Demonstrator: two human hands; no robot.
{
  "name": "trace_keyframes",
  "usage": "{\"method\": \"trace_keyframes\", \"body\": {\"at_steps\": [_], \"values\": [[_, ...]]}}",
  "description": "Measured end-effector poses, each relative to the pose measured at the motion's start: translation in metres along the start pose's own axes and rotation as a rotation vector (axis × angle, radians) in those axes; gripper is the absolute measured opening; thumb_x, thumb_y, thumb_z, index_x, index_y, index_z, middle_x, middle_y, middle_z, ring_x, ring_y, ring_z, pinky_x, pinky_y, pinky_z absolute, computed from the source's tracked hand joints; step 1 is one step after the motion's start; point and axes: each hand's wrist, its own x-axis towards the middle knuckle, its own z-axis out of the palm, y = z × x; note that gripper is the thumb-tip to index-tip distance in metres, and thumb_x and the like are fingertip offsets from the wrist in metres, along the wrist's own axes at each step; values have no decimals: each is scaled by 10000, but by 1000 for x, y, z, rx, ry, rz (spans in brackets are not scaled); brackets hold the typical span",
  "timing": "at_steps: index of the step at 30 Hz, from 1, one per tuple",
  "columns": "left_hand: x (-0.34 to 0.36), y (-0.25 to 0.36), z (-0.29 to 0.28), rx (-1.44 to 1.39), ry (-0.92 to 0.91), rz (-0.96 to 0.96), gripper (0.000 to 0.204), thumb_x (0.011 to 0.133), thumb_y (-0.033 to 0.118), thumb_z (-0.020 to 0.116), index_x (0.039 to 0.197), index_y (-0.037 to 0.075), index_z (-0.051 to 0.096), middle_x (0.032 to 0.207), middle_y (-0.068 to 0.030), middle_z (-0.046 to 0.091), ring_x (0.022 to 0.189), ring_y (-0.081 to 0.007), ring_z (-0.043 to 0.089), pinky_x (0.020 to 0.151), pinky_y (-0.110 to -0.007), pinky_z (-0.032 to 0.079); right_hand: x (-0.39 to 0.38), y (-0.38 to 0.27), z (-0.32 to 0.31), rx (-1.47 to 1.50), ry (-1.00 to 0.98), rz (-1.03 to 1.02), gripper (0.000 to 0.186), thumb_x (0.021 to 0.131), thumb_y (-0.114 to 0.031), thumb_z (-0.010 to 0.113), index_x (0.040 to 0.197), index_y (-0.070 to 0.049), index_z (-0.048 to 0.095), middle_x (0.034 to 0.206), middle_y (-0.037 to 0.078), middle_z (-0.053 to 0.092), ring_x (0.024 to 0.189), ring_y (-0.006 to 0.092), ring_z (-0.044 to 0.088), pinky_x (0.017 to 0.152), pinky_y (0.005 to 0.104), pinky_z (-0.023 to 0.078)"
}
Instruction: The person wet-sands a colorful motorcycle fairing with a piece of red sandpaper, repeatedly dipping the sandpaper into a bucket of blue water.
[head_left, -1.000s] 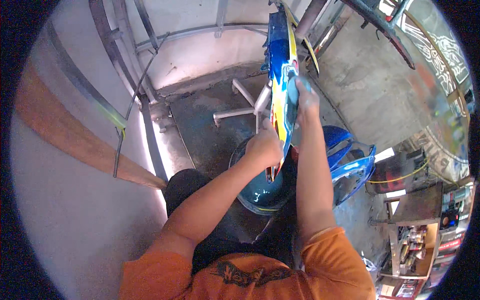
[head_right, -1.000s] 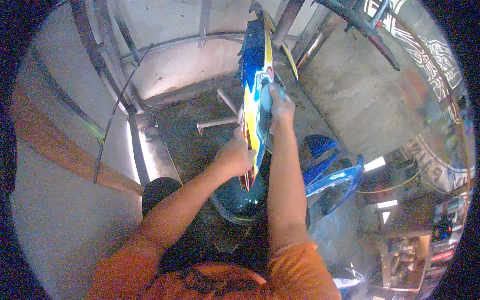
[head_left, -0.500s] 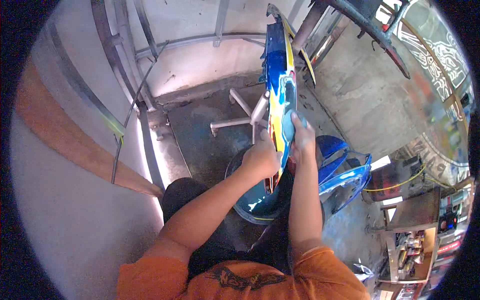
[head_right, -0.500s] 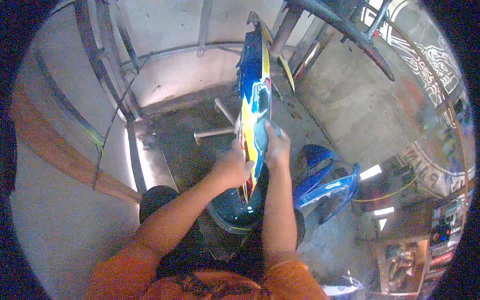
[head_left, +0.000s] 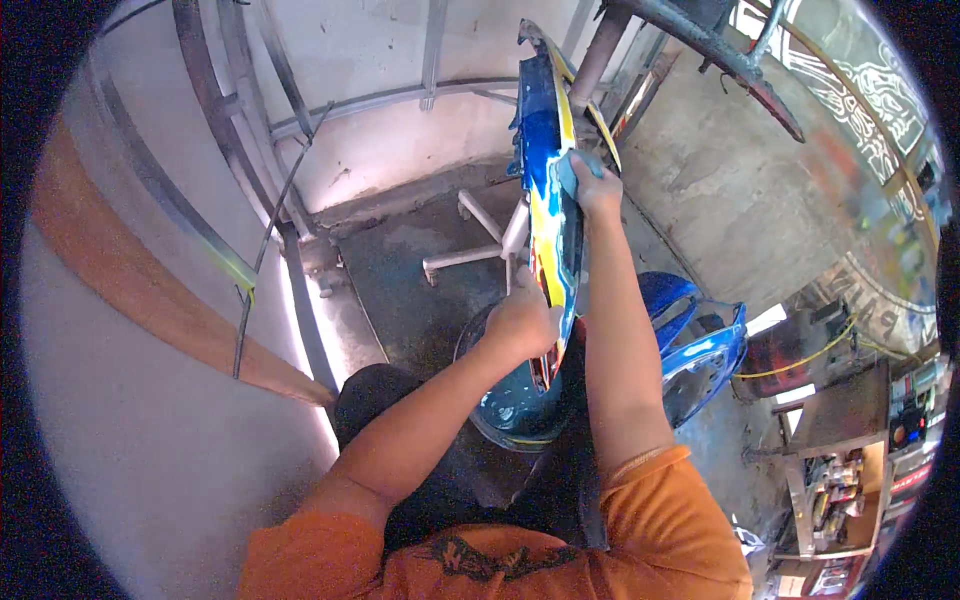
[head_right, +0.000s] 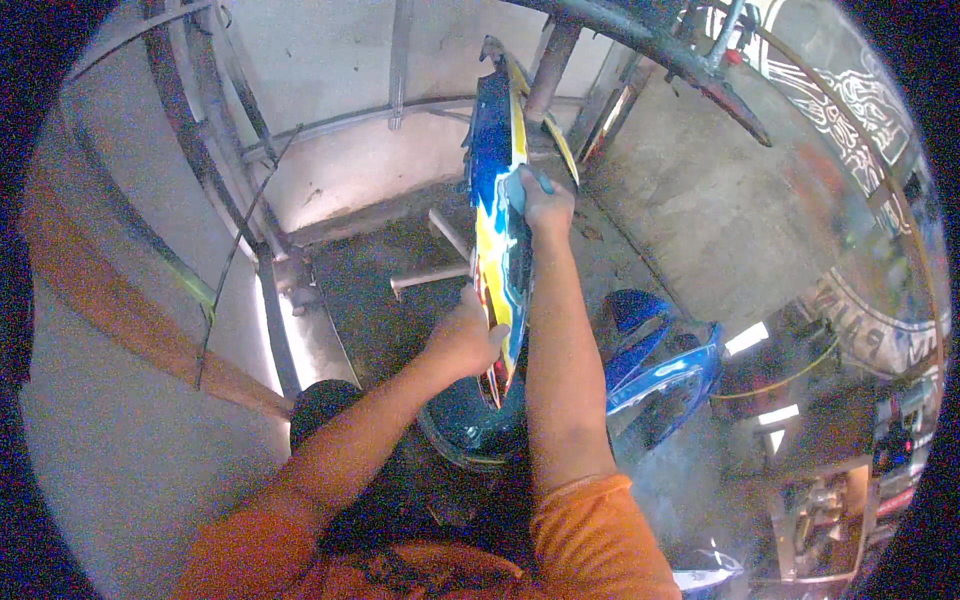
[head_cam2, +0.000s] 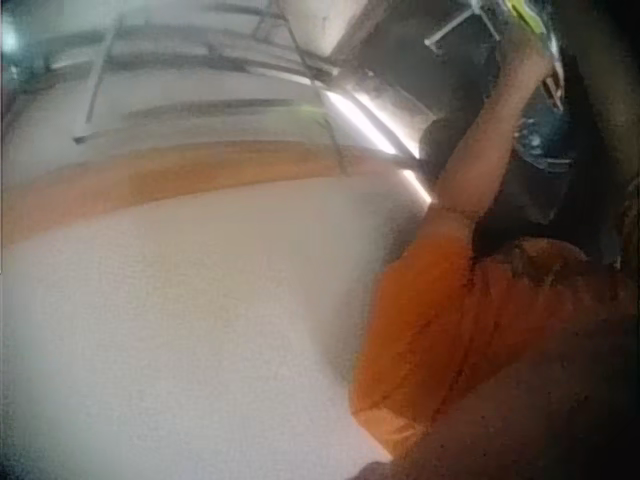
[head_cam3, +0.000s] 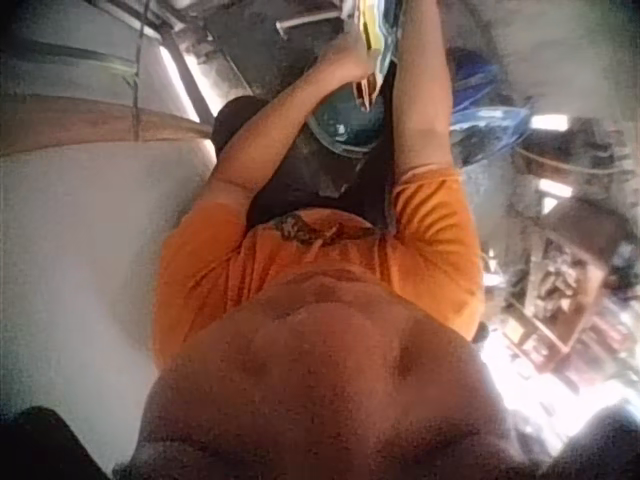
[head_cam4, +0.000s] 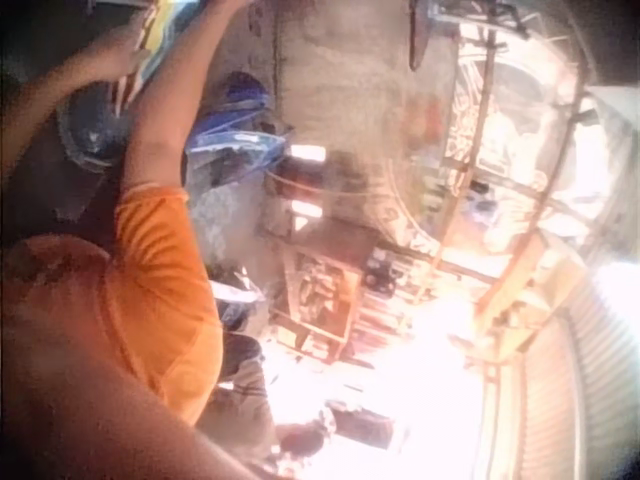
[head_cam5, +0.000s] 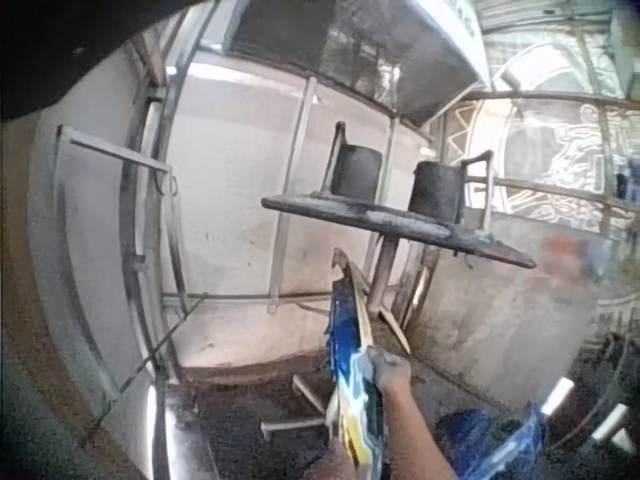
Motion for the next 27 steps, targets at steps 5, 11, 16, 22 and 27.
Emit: {"method": "trace_keyframes", "body": {"at_steps": [5,11,16,22,27], "values": [[-1,-5,-4,-34,-25,-7,580,919,255,679,1226,-107,346,1105,-369,648,1016,-501,678,898,-530,548,-52,18,-36,118,-162,31,289,919,-268,772,1032,-2,759,895,45,728,755,133,665,707,291,523],[-6,0,-1,-42,-5,-8,543,943,251,656,1227,-100,355,1094,-361,654,1006,-489,683,879,-536,546,-128,17,-61,249,-88,220,286,935,-251,750,1073,-1,728,877,29,717,723,113,638,677,283,513],[-6,-1,1,-39,7,-35,589,954,249,634,1320,-114,348,1094,-378,649,1007,-527,664,894,-576,524,-43,15,-22,-104,-36,-75,266,884,-271,795,972,-21,773,860,23,725,733,117,641,691,295,515],[2,1,1,-29,-36,-8,606,945,258,638,1303,-122,329,1133,-400,628,1023,-529,660,916,-560,525,24,-5,-17,-317,-83,-97,333,845,-292,838,1032,-23,779,912,59,759,779,140,694,737,315,547],[8,-23,12,-102,30,78,634,932,253,654,1291,-133,301,1130,-413,617,1032,-531,653,925,-556,522,-34,37,-36,-148,-127,-5,466,844,-352,828,1056,52,736,911,120,751,775,173,691,719,331,546]]}}
